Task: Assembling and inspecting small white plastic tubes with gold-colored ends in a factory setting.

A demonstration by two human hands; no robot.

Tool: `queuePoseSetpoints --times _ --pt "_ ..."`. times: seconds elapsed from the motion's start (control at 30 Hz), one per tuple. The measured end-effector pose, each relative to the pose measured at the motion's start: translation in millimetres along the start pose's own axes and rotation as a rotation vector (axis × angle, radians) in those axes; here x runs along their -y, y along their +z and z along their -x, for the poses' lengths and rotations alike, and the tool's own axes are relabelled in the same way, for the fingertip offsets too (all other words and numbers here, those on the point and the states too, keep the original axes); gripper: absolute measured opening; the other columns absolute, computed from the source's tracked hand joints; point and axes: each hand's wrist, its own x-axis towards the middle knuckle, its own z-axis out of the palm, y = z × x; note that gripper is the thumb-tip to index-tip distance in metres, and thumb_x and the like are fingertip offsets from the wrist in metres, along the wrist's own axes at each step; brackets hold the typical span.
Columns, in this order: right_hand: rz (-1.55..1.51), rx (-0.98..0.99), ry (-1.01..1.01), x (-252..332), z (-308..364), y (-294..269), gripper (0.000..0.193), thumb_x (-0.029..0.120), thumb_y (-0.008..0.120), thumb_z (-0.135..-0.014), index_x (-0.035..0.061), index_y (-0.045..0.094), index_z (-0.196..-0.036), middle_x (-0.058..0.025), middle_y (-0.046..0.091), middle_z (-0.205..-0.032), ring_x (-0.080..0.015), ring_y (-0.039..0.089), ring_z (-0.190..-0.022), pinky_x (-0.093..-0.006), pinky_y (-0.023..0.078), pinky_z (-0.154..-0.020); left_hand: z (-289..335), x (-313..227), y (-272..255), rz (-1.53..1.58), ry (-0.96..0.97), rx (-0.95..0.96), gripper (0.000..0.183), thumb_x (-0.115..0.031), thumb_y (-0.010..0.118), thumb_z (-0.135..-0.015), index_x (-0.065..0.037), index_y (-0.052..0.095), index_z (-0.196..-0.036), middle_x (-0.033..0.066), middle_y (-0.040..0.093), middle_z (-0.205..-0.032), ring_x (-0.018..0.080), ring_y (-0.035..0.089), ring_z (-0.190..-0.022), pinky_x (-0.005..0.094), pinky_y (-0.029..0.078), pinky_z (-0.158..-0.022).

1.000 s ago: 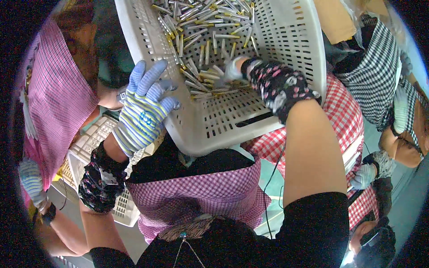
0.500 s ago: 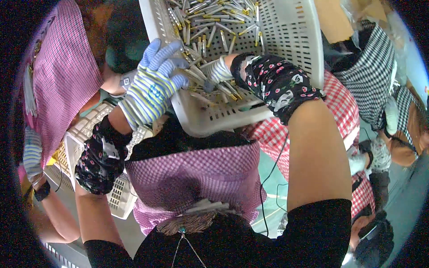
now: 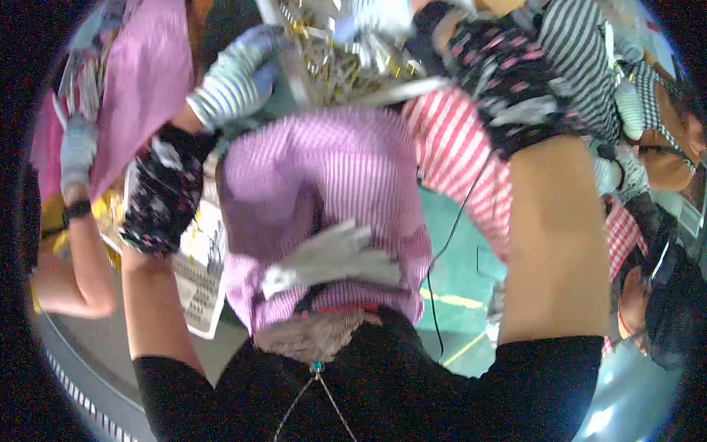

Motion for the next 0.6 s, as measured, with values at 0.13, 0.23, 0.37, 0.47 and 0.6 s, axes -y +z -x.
queuePoseSetpoints --times 0.13,0.23,0.37,0.47,0.6 --pt "0.203 -0.147 0.361 103.1 50.1 59.4 0.031 0.026 0.067 -0.090 0.0003 0.067 -0.107 -0.0108 0.070 -0.096 -0.0164 0.065 -0.085 -0.0297 0.053 -0.077 54.0 -21.7 -52.8 0.904 -0.240 0.435 0.044 -0.023 0.066 -0.091 0.001 0.056 -0.127 0.0154 0.058 -0.124 0.0266 0.057 -0.116 0.0338 0.045 -0.101" --pt "0.529 -0.074 0.002 112.1 112.2 187.4 0.029 0.026 0.066 -0.088 0.0001 0.066 -0.100 -0.0123 0.068 -0.089 -0.0195 0.064 -0.079 -0.0322 0.052 -0.072 90.2 -73.8 -88.3 0.308 -0.195 0.500 0.055 -0.031 0.076 -0.083 0.001 0.058 -0.124 0.0166 0.062 -0.118 0.0280 0.060 -0.112 0.0385 0.045 -0.099" --pt "0.939 -0.126 -0.349 106.8 105.8 225.5 0.027 0.026 0.064 -0.086 -0.0001 0.064 -0.091 -0.0144 0.065 -0.081 -0.0237 0.063 -0.071 -0.0354 0.051 -0.064 54.1 -82.9 -70.7 0.701 -0.236 0.370 0.050 -0.013 0.074 -0.084 -0.004 0.053 -0.128 0.0074 0.066 -0.109 0.0163 0.062 -0.109 0.0269 0.053 -0.089" --pt "1.193 -0.038 -0.744 93.3 84.3 292.1 0.026 0.026 0.063 -0.084 -0.0003 0.063 -0.084 -0.0159 0.062 -0.074 -0.0269 0.063 -0.065 -0.0378 0.050 -0.059 81.0 -81.4 -65.8 0.592 -0.257 0.209 0.031 -0.022 0.071 -0.090 -0.004 0.060 -0.113 -0.0026 0.061 -0.094 0.0068 0.056 -0.087 0.0249 0.047 -0.078" --pt "0.308 0.152 0.053 93.5 81.3 326.7 0.018 0.022 0.067 -0.080 0.0063 0.061 -0.073 -0.0040 0.053 -0.053 -0.0185 0.054 -0.048 -0.0354 0.043 -0.048 68.0 -118.5 -83.6 0.870 -0.180 0.166 0.022 -0.022 0.071 -0.091 -0.004 0.063 -0.099 -0.0030 0.054 -0.077 0.0061 0.045 -0.073 0.0250 0.042 -0.066"
